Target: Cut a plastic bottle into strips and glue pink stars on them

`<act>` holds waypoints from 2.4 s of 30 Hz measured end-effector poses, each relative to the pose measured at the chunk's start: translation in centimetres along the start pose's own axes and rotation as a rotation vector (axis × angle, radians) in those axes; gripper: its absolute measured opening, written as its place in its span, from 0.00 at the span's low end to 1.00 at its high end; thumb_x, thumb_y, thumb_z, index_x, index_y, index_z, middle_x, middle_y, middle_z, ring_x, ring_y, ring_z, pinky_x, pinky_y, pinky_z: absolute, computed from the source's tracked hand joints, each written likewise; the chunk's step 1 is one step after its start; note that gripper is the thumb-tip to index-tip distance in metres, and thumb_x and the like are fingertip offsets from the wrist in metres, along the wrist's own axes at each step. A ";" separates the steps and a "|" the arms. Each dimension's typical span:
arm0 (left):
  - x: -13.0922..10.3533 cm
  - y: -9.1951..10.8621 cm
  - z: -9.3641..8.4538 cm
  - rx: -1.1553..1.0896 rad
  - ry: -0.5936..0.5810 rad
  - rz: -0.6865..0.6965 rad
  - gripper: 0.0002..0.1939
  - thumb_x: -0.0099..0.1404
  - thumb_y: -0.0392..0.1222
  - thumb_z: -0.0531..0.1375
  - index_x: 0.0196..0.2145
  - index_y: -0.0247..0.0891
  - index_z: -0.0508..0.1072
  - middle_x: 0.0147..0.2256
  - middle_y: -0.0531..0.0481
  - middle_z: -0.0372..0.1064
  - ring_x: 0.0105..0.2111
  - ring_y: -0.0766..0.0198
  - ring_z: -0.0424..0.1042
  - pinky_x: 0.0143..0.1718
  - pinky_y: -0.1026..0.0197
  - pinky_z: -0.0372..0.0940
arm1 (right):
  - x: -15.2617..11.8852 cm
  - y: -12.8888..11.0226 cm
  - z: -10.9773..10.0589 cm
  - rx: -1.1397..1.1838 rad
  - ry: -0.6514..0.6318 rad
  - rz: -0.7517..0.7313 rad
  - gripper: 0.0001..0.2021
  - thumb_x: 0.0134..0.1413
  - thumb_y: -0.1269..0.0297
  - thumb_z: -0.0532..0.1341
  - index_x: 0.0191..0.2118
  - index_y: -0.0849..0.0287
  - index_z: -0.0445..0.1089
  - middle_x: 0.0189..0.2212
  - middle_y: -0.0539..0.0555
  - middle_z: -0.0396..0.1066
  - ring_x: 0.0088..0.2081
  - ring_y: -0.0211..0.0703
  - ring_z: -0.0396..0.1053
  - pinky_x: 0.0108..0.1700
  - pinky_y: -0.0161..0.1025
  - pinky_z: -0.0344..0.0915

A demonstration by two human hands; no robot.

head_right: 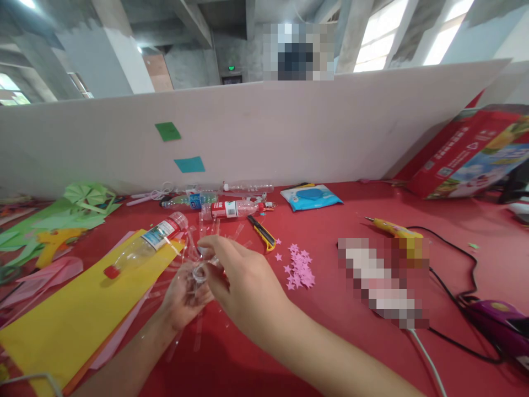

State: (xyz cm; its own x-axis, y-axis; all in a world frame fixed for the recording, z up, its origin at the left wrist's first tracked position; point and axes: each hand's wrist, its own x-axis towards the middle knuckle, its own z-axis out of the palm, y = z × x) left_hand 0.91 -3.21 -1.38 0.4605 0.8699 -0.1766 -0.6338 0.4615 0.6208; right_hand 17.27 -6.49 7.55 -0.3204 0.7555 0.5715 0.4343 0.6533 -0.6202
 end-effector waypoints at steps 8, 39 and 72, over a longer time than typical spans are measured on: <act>-0.3 0.0 0.7 0.032 0.051 -0.018 0.15 0.59 0.43 0.52 0.18 0.36 0.60 0.10 0.56 0.52 0.11 0.75 0.47 0.14 0.69 0.40 | 0.3 0.5 0.2 0.067 0.028 0.085 0.06 0.55 0.72 0.54 0.39 0.59 0.62 0.26 0.47 0.69 0.25 0.32 0.67 0.27 0.28 0.62; -0.3 0.0 0.8 0.025 0.119 0.049 0.16 0.59 0.42 0.54 0.17 0.36 0.59 0.09 0.58 0.49 0.10 0.75 0.46 0.13 0.70 0.44 | 0.5 -0.2 -0.5 0.044 -0.048 0.086 0.06 0.51 0.74 0.57 0.28 0.59 0.68 0.23 0.48 0.70 0.25 0.33 0.65 0.27 0.31 0.59; -0.2 0.2 0.8 0.046 0.166 0.136 0.12 0.56 0.41 0.55 0.19 0.35 0.62 0.11 0.56 0.54 0.12 0.74 0.51 0.14 0.70 0.48 | 0.6 0.7 0.5 -0.142 -0.242 0.201 0.06 0.49 0.74 0.57 0.27 0.60 0.69 0.16 0.46 0.64 0.17 0.30 0.58 0.22 0.31 0.49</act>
State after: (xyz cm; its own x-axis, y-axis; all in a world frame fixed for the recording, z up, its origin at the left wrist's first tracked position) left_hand 1.17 -3.39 -0.64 0.2610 0.9423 -0.2099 -0.6525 0.3324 0.6810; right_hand 16.93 -5.59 7.19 -0.3999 0.8692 0.2907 0.6163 0.4898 -0.6167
